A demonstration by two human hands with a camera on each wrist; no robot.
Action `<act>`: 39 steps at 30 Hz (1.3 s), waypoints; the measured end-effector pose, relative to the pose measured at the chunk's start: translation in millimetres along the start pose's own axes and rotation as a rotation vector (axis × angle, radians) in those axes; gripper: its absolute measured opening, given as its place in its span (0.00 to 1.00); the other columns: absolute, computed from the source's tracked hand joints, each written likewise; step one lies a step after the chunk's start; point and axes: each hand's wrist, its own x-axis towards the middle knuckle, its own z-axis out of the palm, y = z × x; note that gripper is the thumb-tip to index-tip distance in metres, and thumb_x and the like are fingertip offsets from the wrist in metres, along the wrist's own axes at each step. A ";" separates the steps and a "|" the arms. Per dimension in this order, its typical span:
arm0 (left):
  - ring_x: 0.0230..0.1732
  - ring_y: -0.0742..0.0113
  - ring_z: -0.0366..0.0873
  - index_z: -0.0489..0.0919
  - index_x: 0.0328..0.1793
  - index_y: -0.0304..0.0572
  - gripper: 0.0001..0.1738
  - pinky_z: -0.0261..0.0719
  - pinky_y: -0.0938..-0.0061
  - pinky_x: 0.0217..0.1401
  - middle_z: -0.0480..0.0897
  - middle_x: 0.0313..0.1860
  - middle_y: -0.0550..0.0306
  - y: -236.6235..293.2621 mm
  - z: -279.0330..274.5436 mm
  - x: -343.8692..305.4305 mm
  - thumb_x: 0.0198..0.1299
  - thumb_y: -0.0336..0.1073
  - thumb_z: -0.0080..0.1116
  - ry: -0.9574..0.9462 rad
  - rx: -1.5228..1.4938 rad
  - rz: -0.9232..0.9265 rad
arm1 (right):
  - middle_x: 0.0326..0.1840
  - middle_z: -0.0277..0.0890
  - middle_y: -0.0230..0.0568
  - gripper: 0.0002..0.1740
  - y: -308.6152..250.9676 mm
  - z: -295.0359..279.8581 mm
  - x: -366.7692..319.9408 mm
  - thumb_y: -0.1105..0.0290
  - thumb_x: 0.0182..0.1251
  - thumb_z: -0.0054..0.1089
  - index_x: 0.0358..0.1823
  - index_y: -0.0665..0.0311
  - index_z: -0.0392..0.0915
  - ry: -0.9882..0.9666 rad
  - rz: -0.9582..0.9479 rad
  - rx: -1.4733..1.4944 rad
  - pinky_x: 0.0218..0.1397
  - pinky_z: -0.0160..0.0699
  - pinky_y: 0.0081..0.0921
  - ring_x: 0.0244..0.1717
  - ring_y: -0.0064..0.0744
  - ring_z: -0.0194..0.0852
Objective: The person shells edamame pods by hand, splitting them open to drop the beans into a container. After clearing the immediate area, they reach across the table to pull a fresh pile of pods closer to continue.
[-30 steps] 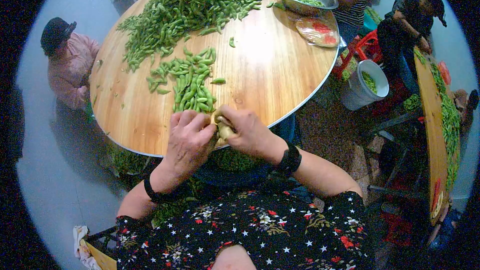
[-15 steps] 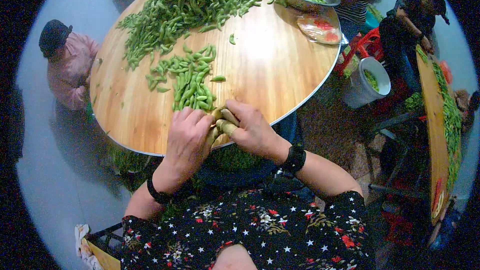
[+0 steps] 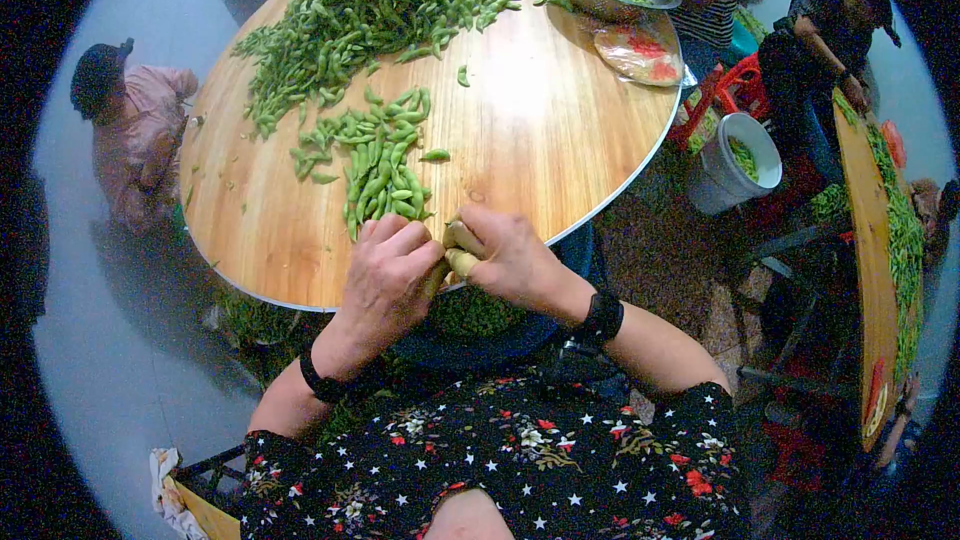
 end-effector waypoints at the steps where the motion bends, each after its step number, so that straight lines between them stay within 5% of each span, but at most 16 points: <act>1: 0.35 0.60 0.69 0.72 0.25 0.45 0.06 0.66 0.66 0.40 0.71 0.28 0.58 0.8 1.3 0.2 0.45 0.31 0.59 -0.001 -0.002 0.002 | 0.24 0.71 0.49 0.10 0.6 1.8 0.1 0.70 0.57 0.60 0.33 0.68 0.70 0.036 -0.084 -0.062 0.32 0.72 0.35 0.28 0.36 0.74; 3: 0.36 0.60 0.69 0.72 0.25 0.44 0.06 0.66 0.66 0.41 0.70 0.29 0.58 1.5 3.5 0.2 0.46 0.31 0.60 -0.020 0.039 0.017 | 0.25 0.72 0.50 0.10 1.8 1.4 -0.5 0.69 0.57 0.60 0.34 0.68 0.71 0.074 -0.170 -0.127 0.32 0.72 0.34 0.28 0.36 0.75; 6: 0.37 0.59 0.70 0.74 0.27 0.43 0.05 0.67 0.65 0.42 0.71 0.30 0.58 2.4 2.1 0.6 0.47 0.31 0.60 -0.022 0.017 0.019 | 0.24 0.71 0.50 0.08 1.6 -2.7 0.2 0.70 0.57 0.59 0.34 0.67 0.72 -0.001 0.016 0.079 0.32 0.73 0.35 0.27 0.40 0.75; 8: 0.38 0.59 0.71 0.76 0.30 0.43 0.04 0.68 0.66 0.42 0.73 0.31 0.57 -0.1 1.5 0.8 0.49 0.30 0.60 0.014 -0.032 -0.029 | 0.22 0.73 0.40 0.08 -3.7 -5.2 -0.1 0.72 0.59 0.61 0.34 0.68 0.74 0.036 -0.096 -0.064 0.29 0.73 0.25 0.24 0.20 0.71; 10: 0.39 0.59 0.73 0.77 0.33 0.42 0.04 0.69 0.67 0.42 0.75 0.32 0.56 -5.9 1.6 -0.4 0.50 0.30 0.60 0.053 -0.076 -0.070 | 0.23 0.74 0.42 0.08 -1.2 -9.7 -4.2 0.71 0.62 0.58 0.37 0.69 0.74 -0.042 -0.076 -0.037 0.30 0.75 0.26 0.23 0.21 0.72; 12: 0.37 0.66 0.74 0.80 0.37 0.42 0.07 0.71 0.73 0.36 0.77 0.35 0.59 -13.3 3.6 -5.3 0.51 0.26 0.64 0.192 -0.514 -0.365 | 0.23 0.75 0.43 0.08 -2.5 -11.8 -8.5 0.71 0.65 0.56 0.39 0.69 0.74 -0.122 -0.055 -0.009 0.31 0.76 0.26 0.22 0.21 0.73; 14: 0.34 0.75 0.74 0.80 0.40 0.40 0.05 0.70 0.80 0.33 0.77 0.35 0.62 -15.7 -6.7 -7.5 0.58 0.28 0.62 0.152 -0.666 -0.523 | 0.30 0.76 0.53 0.12 -14.3 -15.6 -14.3 0.66 0.67 0.51 0.44 0.67 0.72 -0.337 -0.034 -0.102 0.36 0.76 0.37 0.32 0.47 0.79; 16: 0.30 0.77 0.75 0.78 0.44 0.38 0.06 0.72 0.83 0.28 0.78 0.34 0.62 -21.9 -8.4 -10.8 0.62 0.28 0.59 0.090 -1.166 -0.839 | 0.32 0.78 0.52 0.15 -21.4 -15.2 -15.6 0.66 0.71 0.46 0.52 0.68 0.69 -0.343 -0.053 -0.101 0.37 0.77 0.37 0.32 0.41 0.81; 20: 0.29 0.76 0.77 0.73 0.45 0.36 0.07 0.78 0.81 0.30 0.78 0.31 0.61 -13.9 -9.8 -13.8 0.64 0.28 0.57 0.171 -1.312 -0.813 | 0.34 0.80 0.47 0.17 -37.2 -12.2 -11.3 0.66 0.72 0.44 0.57 0.68 0.65 -0.260 0.203 0.272 0.33 0.77 0.35 0.29 0.36 0.80; 21: 0.30 0.75 0.78 0.71 0.45 0.35 0.07 0.80 0.80 0.32 0.78 0.32 0.60 -12.3 -10.7 -15.0 0.64 0.27 0.56 0.171 -1.297 -0.776 | 0.34 0.80 0.45 0.18 -40.5 -11.5 -9.8 0.66 0.72 0.44 0.58 0.67 0.64 -0.288 0.303 0.406 0.32 0.77 0.35 0.27 0.36 0.80; 25: 0.32 0.75 0.79 0.73 0.50 0.33 0.10 0.79 0.80 0.33 0.78 0.33 0.59 -6.7 -9.2 -23.5 0.64 0.24 0.55 0.149 -1.182 -0.724 | 0.33 0.79 0.45 0.16 -29.1 -0.6 -7.2 0.66 0.73 0.43 0.56 0.68 0.65 -0.243 0.214 0.453 0.30 0.76 0.34 0.23 0.33 0.78; 30: 0.31 0.74 0.79 0.74 0.57 0.33 0.16 0.80 0.79 0.34 0.79 0.32 0.59 1.8 -14.8 -23.2 0.63 0.24 0.55 0.127 -1.054 -0.705 | 0.31 0.74 0.57 0.14 -19.4 5.6 -4.8 0.68 0.71 0.44 0.51 0.69 0.66 -0.138 -0.146 0.022 0.34 0.74 0.41 0.32 0.53 0.77; 34: 0.29 0.69 0.80 0.78 0.47 0.32 0.10 0.78 0.76 0.32 0.81 0.33 0.52 -0.3 -12.4 -25.8 0.60 0.25 0.58 0.080 -0.732 -0.649 | 0.29 0.75 0.49 0.14 -11.2 12.9 -5.4 0.67 0.72 0.46 0.51 0.71 0.69 -0.086 -0.225 -0.048 0.31 0.73 0.32 0.26 0.39 0.77; 36: 0.29 0.67 0.80 0.79 0.44 0.32 0.08 0.77 0.75 0.32 0.81 0.33 0.49 -0.4 -12.6 -26.4 0.59 0.25 0.59 0.074 -0.676 -0.638 | 0.29 0.71 0.62 0.09 -13.2 15.8 -6.3 0.69 0.70 0.45 0.45 0.68 0.64 -0.083 -0.165 -0.067 0.36 0.71 0.48 0.35 0.63 0.74; 37: 0.29 0.71 0.80 0.79 0.44 0.32 0.07 0.78 0.77 0.33 0.81 0.32 0.54 0.4 -13.2 -26.1 0.61 0.27 0.58 0.082 -0.620 -0.599 | 0.29 0.71 0.62 0.09 -11.2 17.2 -6.9 0.69 0.70 0.45 0.45 0.68 0.64 -0.085 -0.164 -0.067 0.36 0.71 0.48 0.35 0.63 0.74; 39: 0.29 0.75 0.80 0.79 0.43 0.32 0.06 0.79 0.80 0.34 0.81 0.31 0.59 2.6 -15.0 -26.0 0.63 0.28 0.57 0.088 -0.564 -0.559 | 0.30 0.75 0.52 0.14 -5.1 20.4 -7.4 0.69 0.71 0.47 0.53 0.69 0.68 -0.047 -0.152 -0.086 0.35 0.73 0.36 0.31 0.48 0.77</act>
